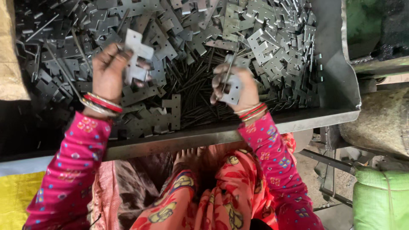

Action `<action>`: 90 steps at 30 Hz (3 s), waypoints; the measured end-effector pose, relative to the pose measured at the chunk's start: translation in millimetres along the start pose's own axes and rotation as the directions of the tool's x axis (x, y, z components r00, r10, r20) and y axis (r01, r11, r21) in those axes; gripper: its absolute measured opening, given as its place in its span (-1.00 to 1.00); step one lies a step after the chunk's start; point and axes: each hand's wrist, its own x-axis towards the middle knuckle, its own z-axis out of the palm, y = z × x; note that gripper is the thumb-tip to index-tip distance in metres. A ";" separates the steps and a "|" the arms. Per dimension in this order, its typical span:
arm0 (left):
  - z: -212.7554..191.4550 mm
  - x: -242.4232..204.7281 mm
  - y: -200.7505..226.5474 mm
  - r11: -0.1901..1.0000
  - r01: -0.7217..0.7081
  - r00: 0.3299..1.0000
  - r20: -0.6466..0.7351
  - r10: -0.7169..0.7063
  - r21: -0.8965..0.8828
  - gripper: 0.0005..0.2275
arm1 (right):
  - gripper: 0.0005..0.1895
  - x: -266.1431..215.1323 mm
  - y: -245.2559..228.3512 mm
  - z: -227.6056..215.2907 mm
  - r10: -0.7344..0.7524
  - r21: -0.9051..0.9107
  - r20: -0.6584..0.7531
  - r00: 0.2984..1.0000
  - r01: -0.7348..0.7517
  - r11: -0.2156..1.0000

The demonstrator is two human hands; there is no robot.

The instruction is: The person sorts small metal brackets and rods from a mixed pile in a metal tray, separating the two types by hand and moving them to opposite sides of the tray.

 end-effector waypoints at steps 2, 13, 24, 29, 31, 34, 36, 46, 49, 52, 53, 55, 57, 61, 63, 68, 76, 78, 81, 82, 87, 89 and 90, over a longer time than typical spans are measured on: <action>15.3 -9.2 -2.3 0.999 0.019 0.998 0.056 -0.021 0.028 -0.78 | -0.62 5.4 9.3 2.9 0.100 -0.093 -0.081 0.992 -0.107 0.990; 70.6 -61.1 8.1 0.728 -0.255 0.966 0.131 0.223 0.637 -0.61 | -0.33 12.4 71.8 22.7 -0.151 -0.724 -0.119 0.981 0.018 0.690; -93.8 -44.4 138.7 -0.240 -0.072 0.726 0.216 0.653 0.968 -0.85 | -0.61 18.7 -40.8 -82.4 -0.123 -0.630 -0.063 0.990 -0.135 -0.765; -143.7 -33.9 111.6 -0.262 0.107 0.735 0.101 0.670 0.959 -0.83 | -0.66 9.2 -41.8 -76.3 -0.167 -0.786 -0.060 0.984 -0.150 -0.600; -161.0 -24.0 113.1 -0.252 0.142 0.723 0.074 0.687 0.957 -0.83 | -0.72 9.7 -45.0 -60.6 -0.133 -0.917 -0.197 0.971 -0.230 -0.325; -159.4 -20.7 103.6 -0.253 0.141 0.682 0.092 0.726 0.957 -0.82 | -0.80 3.3 -36.5 -35.3 -0.081 -0.973 -0.151 0.985 -0.134 0.187; -141.0 -20.1 87.8 -0.258 0.073 0.639 0.154 0.754 0.963 -0.81 | -0.78 -0.2 -30.4 -23.4 -0.148 -0.889 -0.033 0.988 0.039 0.456; 61.4 -26.6 -39.5 -0.033 -0.391 0.919 0.388 -0.073 0.920 -0.69 | -0.62 -14.7 -37.9 -16.6 -0.713 -0.344 -0.088 0.696 0.650 0.678; 86.7 -35.6 -63.3 -0.087 -0.356 0.926 0.339 -0.165 0.931 -0.61 | -0.61 -27.1 -44.2 -25.4 -0.635 -0.223 -0.022 0.773 0.615 0.756; 97.6 -41.7 -65.8 -0.145 -0.298 0.937 0.261 -0.234 0.943 -0.59 | -0.68 -26.0 -37.1 -25.5 -0.492 -0.072 -0.049 0.869 0.489 0.870; 99.8 -41.7 -63.0 -0.157 -0.282 0.940 0.240 -0.243 0.946 -0.60 | -0.66 -23.7 -36.4 -23.6 -0.438 -0.100 -0.078 0.895 0.430 0.897; 99.6 -41.3 -55.6 -0.012 -0.269 0.912 0.250 -0.326 0.963 -0.53 | -0.66 -9.7 -18.8 -16.8 -0.367 -0.258 -0.142 0.919 0.324 0.910; 92.1 -38.0 -45.6 0.150 -0.232 0.892 0.271 -0.362 0.961 -0.52 | -0.74 5.3 -8.5 -10.0 -0.320 -0.515 -0.035 0.947 0.257 0.818; 53.3 -19.4 -27.6 0.692 -0.334 0.874 0.485 -0.026 0.640 -0.67 | -0.75 38.7 13.9 -6.5 -0.191 -0.979 0.200 0.961 0.205 0.010; 35.4 -10.8 -19.4 0.950 -0.230 0.872 0.478 0.104 0.213 -0.72 | -0.70 50.7 26.1 -6.8 -0.138 -0.899 0.314 0.939 0.248 -0.362; 1.7 -5.8 8.5 0.967 -0.040 0.938 0.323 0.124 -0.253 -0.65 | -0.69 70.5 49.0 -1.5 0.038 -0.562 0.498 0.866 0.356 -0.747; -2.3 -4.7 4.5 0.869 0.296 0.955 0.157 -0.253 -0.398 -0.66 | -0.71 64.0 27.5 1.5 -0.157 -0.829 0.464 0.872 0.365 -0.424; 2.3 -2.3 -0.4 0.902 0.255 0.966 0.133 -0.222 -0.348 -0.69 | -0.78 62.1 14.0 -3.5 -0.331 -0.903 0.429 0.840 0.387 -0.188; 7.2 -6.0 -9.0 0.909 0.233 0.972 0.102 -0.210 -0.346 -0.71 | -0.84 53.3 -8.3 -14.5 -0.598 -0.835 0.244 0.764 0.479 0.271; 7.4 -5.1 -9.1 0.908 0.221 0.975 0.091 -0.201 -0.355 -0.72 | -0.85 51.5 -16.8 -15.8 -0.642 -0.746 0.024 0.766 0.442 0.499; 8.4 -0.9 -13.4 0.908 0.229 0.972 0.031 -0.233 -0.350 -0.75 | -0.86 33.5 -41.0 -18.7 -0.250 0.023 -0.247 0.936 0.264 0.964; 13.7 0.6 -19.4 0.923 0.214 0.976 0.029 -0.216 -0.321 -0.74 | -0.73 28.3 -26.4 -18.5 -0.217 -0.037 -0.105 0.970 0.214 0.976; 19.6 -0.9 -24.5 0.934 0.213 0.976 0.026 -0.215 -0.287 -0.72 | -0.70 26.6 -16.9 -18.7 -0.097 -0.091 -0.152 0.984 0.084 0.992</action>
